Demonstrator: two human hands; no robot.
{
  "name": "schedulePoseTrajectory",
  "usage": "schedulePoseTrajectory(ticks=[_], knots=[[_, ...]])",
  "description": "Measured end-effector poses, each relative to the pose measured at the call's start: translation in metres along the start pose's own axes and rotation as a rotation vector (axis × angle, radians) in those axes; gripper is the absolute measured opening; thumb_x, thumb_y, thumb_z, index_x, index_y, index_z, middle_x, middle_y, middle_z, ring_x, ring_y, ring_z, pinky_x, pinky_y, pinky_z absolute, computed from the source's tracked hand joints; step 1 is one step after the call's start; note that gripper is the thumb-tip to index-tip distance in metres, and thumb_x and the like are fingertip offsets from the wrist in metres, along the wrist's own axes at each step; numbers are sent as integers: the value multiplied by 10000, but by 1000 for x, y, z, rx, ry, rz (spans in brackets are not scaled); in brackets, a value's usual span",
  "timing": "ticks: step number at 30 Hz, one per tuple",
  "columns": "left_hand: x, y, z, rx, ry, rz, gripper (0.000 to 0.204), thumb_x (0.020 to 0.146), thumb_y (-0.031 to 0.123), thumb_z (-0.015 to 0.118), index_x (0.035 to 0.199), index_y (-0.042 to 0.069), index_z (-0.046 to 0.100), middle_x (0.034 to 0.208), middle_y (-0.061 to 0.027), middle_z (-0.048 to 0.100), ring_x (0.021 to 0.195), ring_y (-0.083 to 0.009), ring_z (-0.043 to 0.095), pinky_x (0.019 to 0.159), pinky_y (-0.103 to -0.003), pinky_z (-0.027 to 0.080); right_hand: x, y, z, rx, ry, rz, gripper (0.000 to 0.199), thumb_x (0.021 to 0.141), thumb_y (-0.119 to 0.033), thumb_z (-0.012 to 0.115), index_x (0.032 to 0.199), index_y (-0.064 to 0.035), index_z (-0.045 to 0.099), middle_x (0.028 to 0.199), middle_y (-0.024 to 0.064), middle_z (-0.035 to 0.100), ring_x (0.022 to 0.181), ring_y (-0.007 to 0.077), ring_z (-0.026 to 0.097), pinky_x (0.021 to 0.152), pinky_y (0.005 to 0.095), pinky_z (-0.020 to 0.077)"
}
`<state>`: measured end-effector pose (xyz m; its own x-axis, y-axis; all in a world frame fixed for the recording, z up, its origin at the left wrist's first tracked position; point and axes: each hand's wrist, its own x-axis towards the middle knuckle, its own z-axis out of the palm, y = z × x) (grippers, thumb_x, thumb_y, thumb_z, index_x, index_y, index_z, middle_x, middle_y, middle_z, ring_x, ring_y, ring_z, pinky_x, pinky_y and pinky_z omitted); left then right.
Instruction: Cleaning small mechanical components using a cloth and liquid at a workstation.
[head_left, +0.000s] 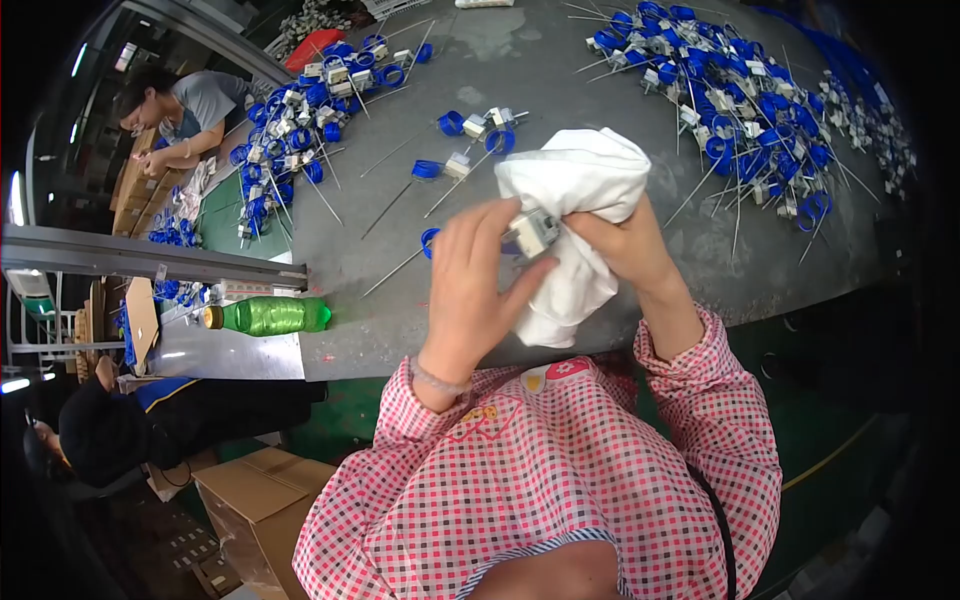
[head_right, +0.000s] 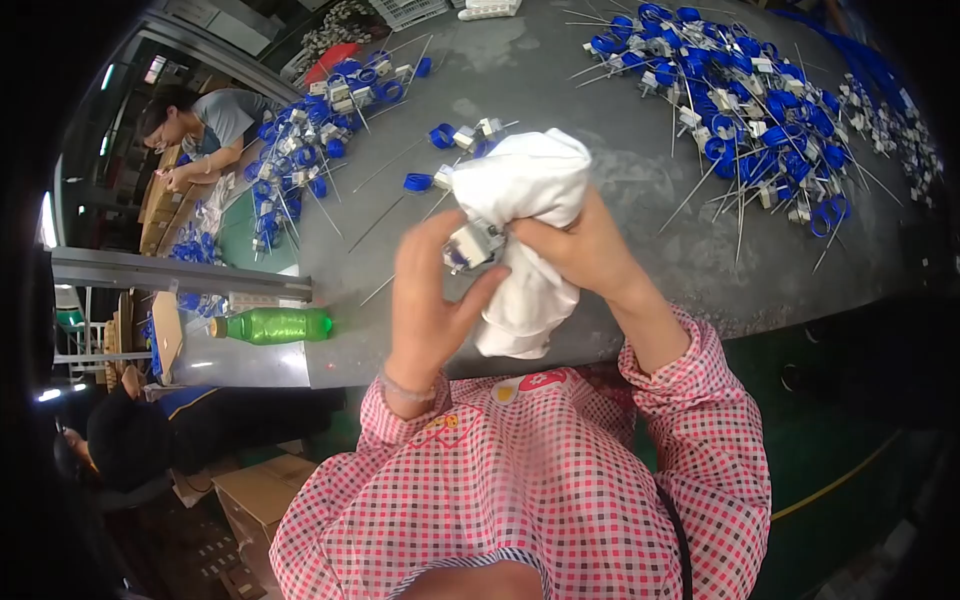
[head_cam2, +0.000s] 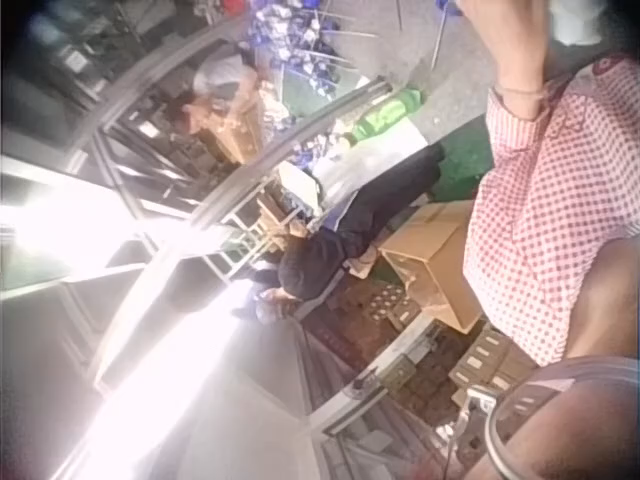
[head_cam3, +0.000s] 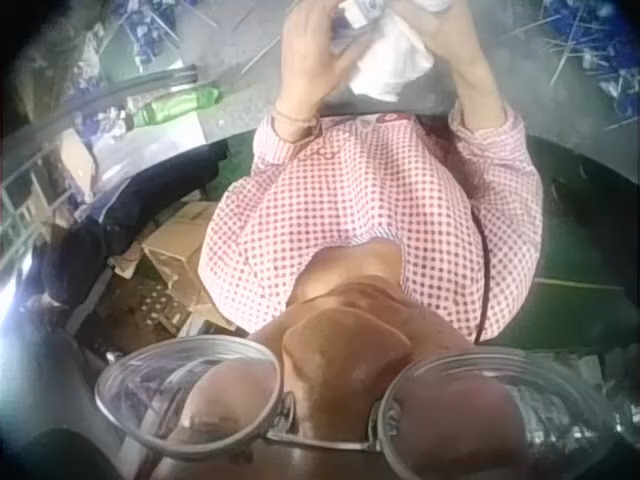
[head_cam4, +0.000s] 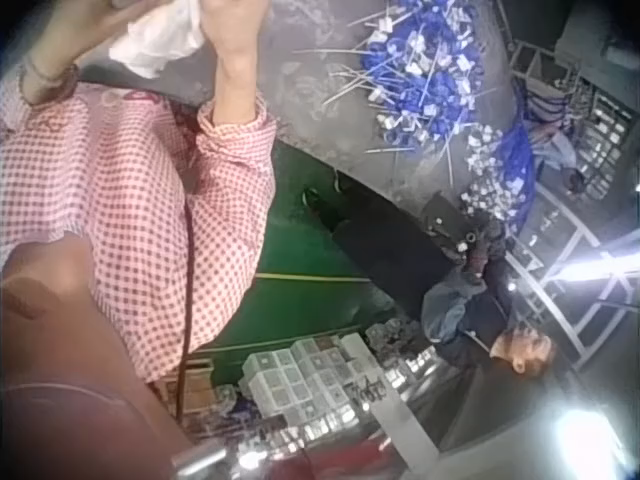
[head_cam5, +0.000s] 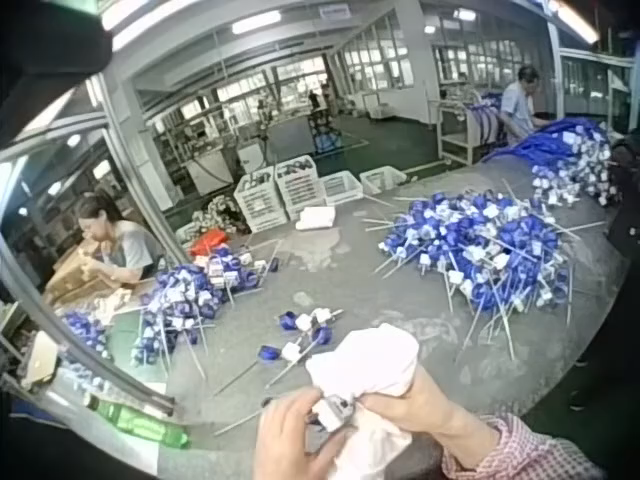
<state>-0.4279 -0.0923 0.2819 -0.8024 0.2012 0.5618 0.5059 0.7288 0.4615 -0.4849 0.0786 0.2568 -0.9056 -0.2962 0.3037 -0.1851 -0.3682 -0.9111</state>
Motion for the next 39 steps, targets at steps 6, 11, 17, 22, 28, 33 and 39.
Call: schedulePoseTrajectory(ticks=[6,11,17,22,28,33,39], knots=[[-5,1,2,-96,109,-31,385,619,23,739,987,9,625,745,-93,595,654,-195,575,588,-273,451,-2,-5,-3,57,-49,104,466,688,-3,594,1143,21,495,1048,62,573,961,133,542,831,275,431],[-7,4,-1,-77,133,-18,373,617,43,746,971,10,634,714,-83,590,596,-168,544,538,-256,421,-1,-9,-4,75,-70,132,485,676,-15,602,1147,24,491,1051,63,571,969,134,539,836,278,428],[-10,3,-1,-80,128,2,374,616,43,746,973,10,636,700,-77,595,586,-158,539,538,-242,416,-3,-11,-7,48,-69,136,489,679,-36,609,1150,25,493,1064,62,568,976,133,536,848,282,423],[-11,3,-1,-119,126,-49,393,601,17,722,981,-16,627,685,-78,585,574,-172,521,550,-259,408,1,-13,-11,18,-137,187,479,696,-24,620,1157,18,494,1069,61,569,981,132,534,850,286,425],[-12,-3,2,-129,150,-49,411,585,-3,710,986,-31,622,668,-77,579,547,-188,485,528,-274,386,4,-15,-2,37,-153,307,502,710,-32,651,1180,3,477,1070,53,571,971,125,537,838,286,437],[-13,-1,1,-123,135,-98,400,592,-1,709,982,-29,624,669,-80,583,549,-179,489,527,-270,388,6,-12,-1,50,-143,289,492,699,-35,644,1162,5,483,1062,48,574,966,122,538,832,283,440],[-14,-6,2,-126,129,-83,395,594,4,712,978,-26,627,670,-81,588,559,-177,501,529,-268,394,9,-9,-4,-13,-185,259,474,687,-49,625,1140,7,494,1043,44,573,962,114,528,834,279,432]])
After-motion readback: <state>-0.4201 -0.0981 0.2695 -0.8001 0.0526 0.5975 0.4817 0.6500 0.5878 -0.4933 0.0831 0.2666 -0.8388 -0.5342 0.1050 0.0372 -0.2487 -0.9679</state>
